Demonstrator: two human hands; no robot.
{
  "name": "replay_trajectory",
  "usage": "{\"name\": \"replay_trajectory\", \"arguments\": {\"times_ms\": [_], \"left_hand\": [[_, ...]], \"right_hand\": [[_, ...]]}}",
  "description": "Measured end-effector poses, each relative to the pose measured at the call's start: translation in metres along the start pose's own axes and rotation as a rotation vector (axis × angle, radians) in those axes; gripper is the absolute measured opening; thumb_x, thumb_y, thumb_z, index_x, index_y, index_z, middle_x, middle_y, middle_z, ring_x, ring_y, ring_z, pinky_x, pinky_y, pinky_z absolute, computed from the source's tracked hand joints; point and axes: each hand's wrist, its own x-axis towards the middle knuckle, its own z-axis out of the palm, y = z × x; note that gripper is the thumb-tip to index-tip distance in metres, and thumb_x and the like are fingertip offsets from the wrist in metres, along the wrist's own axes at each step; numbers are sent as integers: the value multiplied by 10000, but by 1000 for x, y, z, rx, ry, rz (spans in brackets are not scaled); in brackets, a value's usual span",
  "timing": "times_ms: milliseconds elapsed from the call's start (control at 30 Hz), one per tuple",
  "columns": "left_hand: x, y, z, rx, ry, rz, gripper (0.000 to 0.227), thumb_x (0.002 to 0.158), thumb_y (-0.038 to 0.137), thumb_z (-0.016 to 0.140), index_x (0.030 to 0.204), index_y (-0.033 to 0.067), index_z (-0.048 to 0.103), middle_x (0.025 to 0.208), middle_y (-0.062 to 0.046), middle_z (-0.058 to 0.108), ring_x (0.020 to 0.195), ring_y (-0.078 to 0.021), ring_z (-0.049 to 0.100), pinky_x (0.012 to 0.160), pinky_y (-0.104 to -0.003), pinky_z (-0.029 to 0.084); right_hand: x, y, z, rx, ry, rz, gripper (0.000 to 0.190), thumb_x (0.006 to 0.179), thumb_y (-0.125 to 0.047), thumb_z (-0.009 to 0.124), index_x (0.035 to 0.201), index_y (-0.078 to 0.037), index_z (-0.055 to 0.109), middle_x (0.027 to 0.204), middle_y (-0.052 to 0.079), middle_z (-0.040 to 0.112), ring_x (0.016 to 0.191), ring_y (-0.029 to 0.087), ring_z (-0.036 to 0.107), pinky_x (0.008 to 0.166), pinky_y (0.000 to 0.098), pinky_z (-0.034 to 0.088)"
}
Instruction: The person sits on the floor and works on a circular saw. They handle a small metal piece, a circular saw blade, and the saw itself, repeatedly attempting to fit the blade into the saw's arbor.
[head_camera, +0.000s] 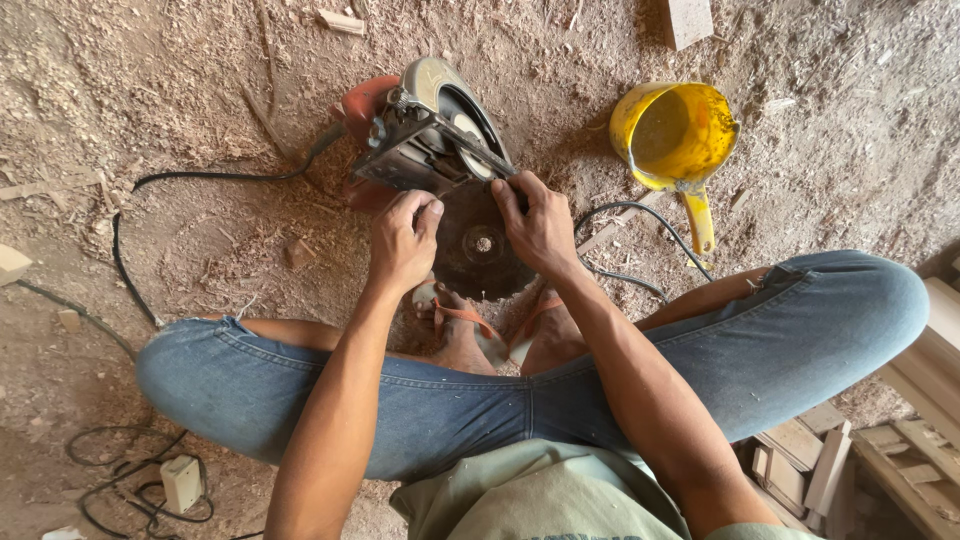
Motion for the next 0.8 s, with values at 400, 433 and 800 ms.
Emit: {"name": "replay_trajectory", "arguments": {"times_ms": [400,433,800], "left_hand": [[0,1,-2,-5,0,18,271,1065,267,574,1026,15,667,1016,-142,722,944,-312,701,857,-450,533],[-1,3,-2,-10,2,26,259,1061,258,576,1028,17,663,1015,-141,721,938,-311,702,851,-445,534],[-19,13,-17,-145,-38,-96,209,1030,250,608,1053,50,662,972,-138,740,897,-314,708,799,-432,535]], "right_hand": [[-4,-7,-5,28,8,-18,357,1028,-390,625,1027,-43,711,648,123,664,517,212,585,514,404,439],[-5,-9,-7,30,-5,-6,353,1030,-385,622,1030,-42,709,648,127,663,520,224,581,516,412,435],[-37,-24,-32,160,-156,18,367,992,-324,654,1162,2,652,913,183,757,757,203,689,676,358,546]]}}
